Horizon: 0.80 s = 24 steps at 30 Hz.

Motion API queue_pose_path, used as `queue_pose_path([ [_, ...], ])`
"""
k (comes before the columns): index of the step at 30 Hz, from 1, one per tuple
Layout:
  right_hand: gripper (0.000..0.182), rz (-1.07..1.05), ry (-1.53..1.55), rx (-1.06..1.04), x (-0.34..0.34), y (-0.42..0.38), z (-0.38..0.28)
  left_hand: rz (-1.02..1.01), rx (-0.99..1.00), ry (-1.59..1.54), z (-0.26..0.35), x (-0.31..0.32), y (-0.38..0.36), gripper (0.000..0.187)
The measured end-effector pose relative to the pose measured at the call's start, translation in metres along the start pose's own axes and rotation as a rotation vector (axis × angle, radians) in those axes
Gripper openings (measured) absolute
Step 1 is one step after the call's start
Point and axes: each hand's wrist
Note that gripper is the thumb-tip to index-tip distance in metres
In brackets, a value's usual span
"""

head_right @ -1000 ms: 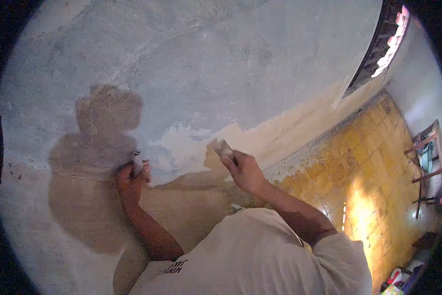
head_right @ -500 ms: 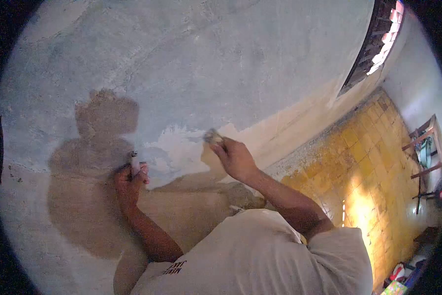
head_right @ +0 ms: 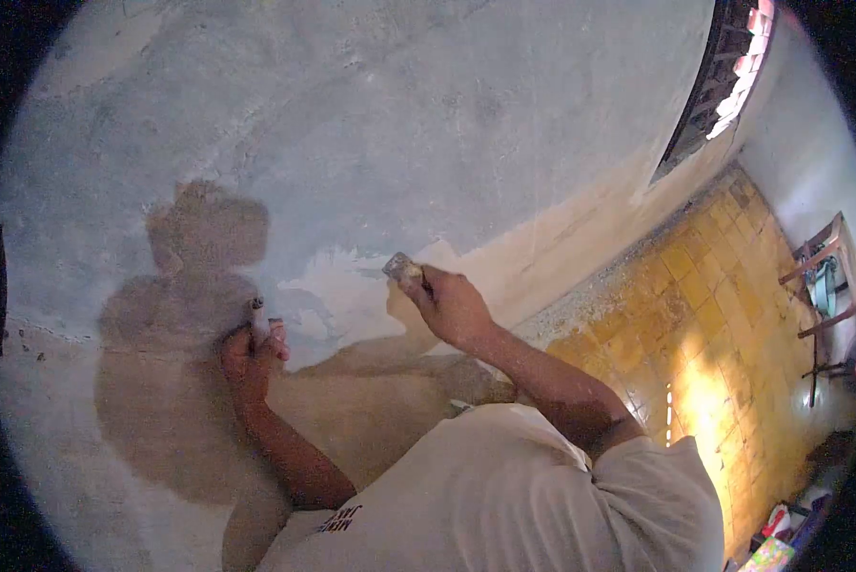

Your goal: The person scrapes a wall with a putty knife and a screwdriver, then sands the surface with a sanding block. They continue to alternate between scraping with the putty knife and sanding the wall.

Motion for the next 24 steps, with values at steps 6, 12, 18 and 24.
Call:
queue_pose_path([
  [6, 0.040, -0.112, -0.042, 0.134, -0.021, -0.024, 0.000, -0.026, -0.046, 0.019, 0.001, -0.001, 0.002, 0.015],
  [12, 0.041, -0.087, -0.031, 0.078, -0.003, -0.005, -0.003, -0.018, -0.035, 0.128, 0.009, -0.001, 0.002, 0.017],
  [18, 0.040, -0.083, 0.085, 0.137, -0.020, -0.013, -0.003, -0.025, 0.012, -0.002, 0.001, -0.002, 0.001, 0.018],
  [24, 0.041, -0.093, 0.074, 0.121, -0.002, -0.006, 0.001, 0.015, -0.009, 0.101, 0.009, 0.000, 0.000, 0.016],
])
Point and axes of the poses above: each hand's wrist, its own y-axis towards the middle knuckle, its own x-axis out of the palm, z = x × y, and after that the axes turned 3 degrees about -x, right-handed
